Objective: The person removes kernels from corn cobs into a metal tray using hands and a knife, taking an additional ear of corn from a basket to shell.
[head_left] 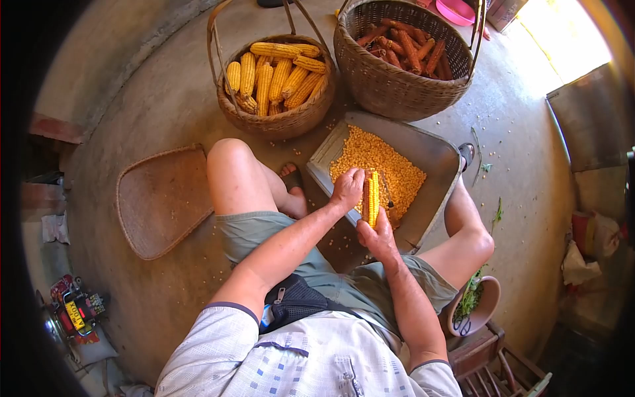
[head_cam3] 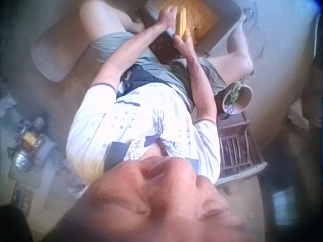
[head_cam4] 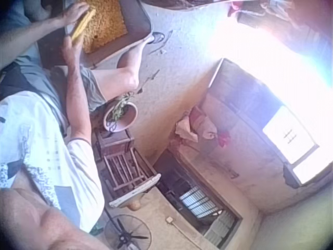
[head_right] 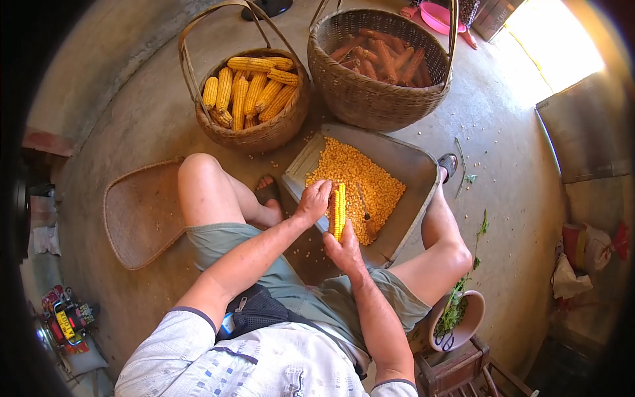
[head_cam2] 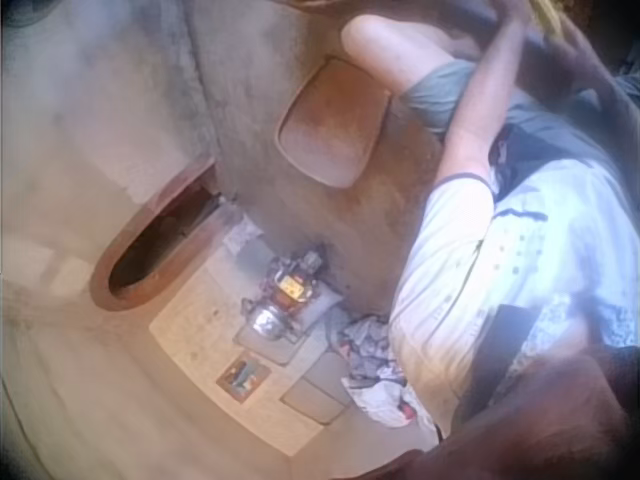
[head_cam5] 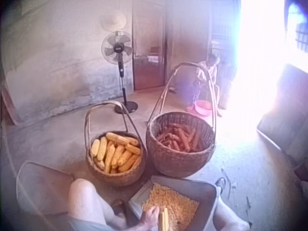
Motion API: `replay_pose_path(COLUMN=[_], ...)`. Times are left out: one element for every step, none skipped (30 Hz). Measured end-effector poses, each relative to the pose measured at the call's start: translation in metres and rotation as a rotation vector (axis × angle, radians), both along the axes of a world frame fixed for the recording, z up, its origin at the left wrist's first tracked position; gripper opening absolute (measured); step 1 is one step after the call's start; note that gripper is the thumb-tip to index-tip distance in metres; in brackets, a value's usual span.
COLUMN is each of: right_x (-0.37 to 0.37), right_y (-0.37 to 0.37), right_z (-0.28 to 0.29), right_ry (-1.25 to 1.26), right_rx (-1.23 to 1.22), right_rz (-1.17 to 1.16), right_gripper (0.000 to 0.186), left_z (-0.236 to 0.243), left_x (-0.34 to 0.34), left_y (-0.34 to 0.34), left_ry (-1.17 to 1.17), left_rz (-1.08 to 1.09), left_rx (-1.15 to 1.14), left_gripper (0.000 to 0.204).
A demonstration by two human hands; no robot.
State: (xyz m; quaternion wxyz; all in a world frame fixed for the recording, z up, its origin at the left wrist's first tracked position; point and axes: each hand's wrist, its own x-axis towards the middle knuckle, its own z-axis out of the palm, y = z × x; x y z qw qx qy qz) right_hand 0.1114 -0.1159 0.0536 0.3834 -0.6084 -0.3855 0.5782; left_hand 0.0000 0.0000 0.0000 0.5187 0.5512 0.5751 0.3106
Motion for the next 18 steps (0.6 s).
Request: replay_pose_path(right_x=[0.0, -0.001, 0.0, 0.001, 0.001, -0.002, 0.0, 0.004, 0.002, 0.0, -0.001, -0.002, -0.001, 0.001, 0.0, 0.0, -0.001, 0.001], right_y=[0.002, 0.004, 0.004, 0.004, 0.005, 0.004, 0.0, -0.005, -0.004, -0.004, -0.003, 0.0, 0.0, 0.0, 0.003, 0.006, 0.008, 0.008], right_z=[0.004, 0.005, 0.004, 0.001, -0.002, -0.011, -0.023, -0.034, -0.03, -0.025, -0.021, -0.02, -0.017, -0.014, -0.005, 0.0, 0.005, 0.006], right_ry=[0.065, 0.129, 0.13, 0.094, 0.058, 0.061, -0.119, -0.3, -0.297, -0.261, -0.225, -0.204, -0.204, -0.138, -0.071, -0.07, 0.093, 0.252], right_rx=[-0.041, -0.081, -0.081, -0.08, -0.078, -0.076, 0.023, 0.121, 0.122, 0.046, -0.031, 0.027, 0.026, -0.067, -0.16, -0.159, -0.196, -0.234], right_rz=[-0.036, -0.07, -0.072, -0.082, -0.091, -0.093, -0.064, -0.033, -0.029, -0.009, 0.009, 0.018, 0.016, 0.027, 0.041, 0.044, -0.007, -0.068], right_gripper=[0.026, 0.026, 0.026, 0.03, 0.036, 0.036, 0.037, 0.039, 0.039, 0.041, 0.042, 0.04, 0.04, 0.039, 0.037, 0.037, 0.036, 0.035], left_z=[-0.004, -0.007, -0.008, -0.008, -0.008, -0.008, -0.001, 0.006, 0.009, 0.005, 0.004, 0.001, -0.002, -0.004, -0.007, -0.01, -0.013, -0.011], left_x=[0.001, 0.001, 0.005, 0.008, 0.009, 0.005, 0.007, 0.011, 0.008, 0.009, 0.009, 0.009, 0.009, 0.009, 0.007, 0.005, 0.002, 0.002], left_y=[-0.003, -0.006, -0.009, -0.012, -0.014, -0.012, -0.012, -0.011, -0.011, -0.012, -0.013, -0.014, -0.016, -0.017, -0.017, -0.018, -0.018, -0.017], left_ry=[-0.057, -0.114, -0.114, -0.188, -0.262, -0.236, -0.24, -0.107, 0.032, 0.07, 0.071, 0.076, 0.081, 0.081, 0.062, 0.043, 0.045, 0.078], left_rz=[0.01, 0.022, 0.02, 0.017, 0.015, -0.041, -0.054, -0.09, -0.107, -0.081, -0.079, -0.042, -0.006, -0.008, 0.025, 0.058, 0.062, 0.027], left_rx=[0.081, 0.162, 0.162, 0.066, -0.03, -0.087, -0.092, -0.044, 0.01, 0.035, 0.035, 0.056, 0.078, 0.078, 0.113, 0.148, 0.15, 0.139], left_gripper=[0.03, 0.031, 0.031, 0.033, 0.036, 0.041, 0.041, 0.043, 0.046, 0.047, 0.047, 0.046, 0.045, 0.045, 0.044, 0.043, 0.043, 0.042])
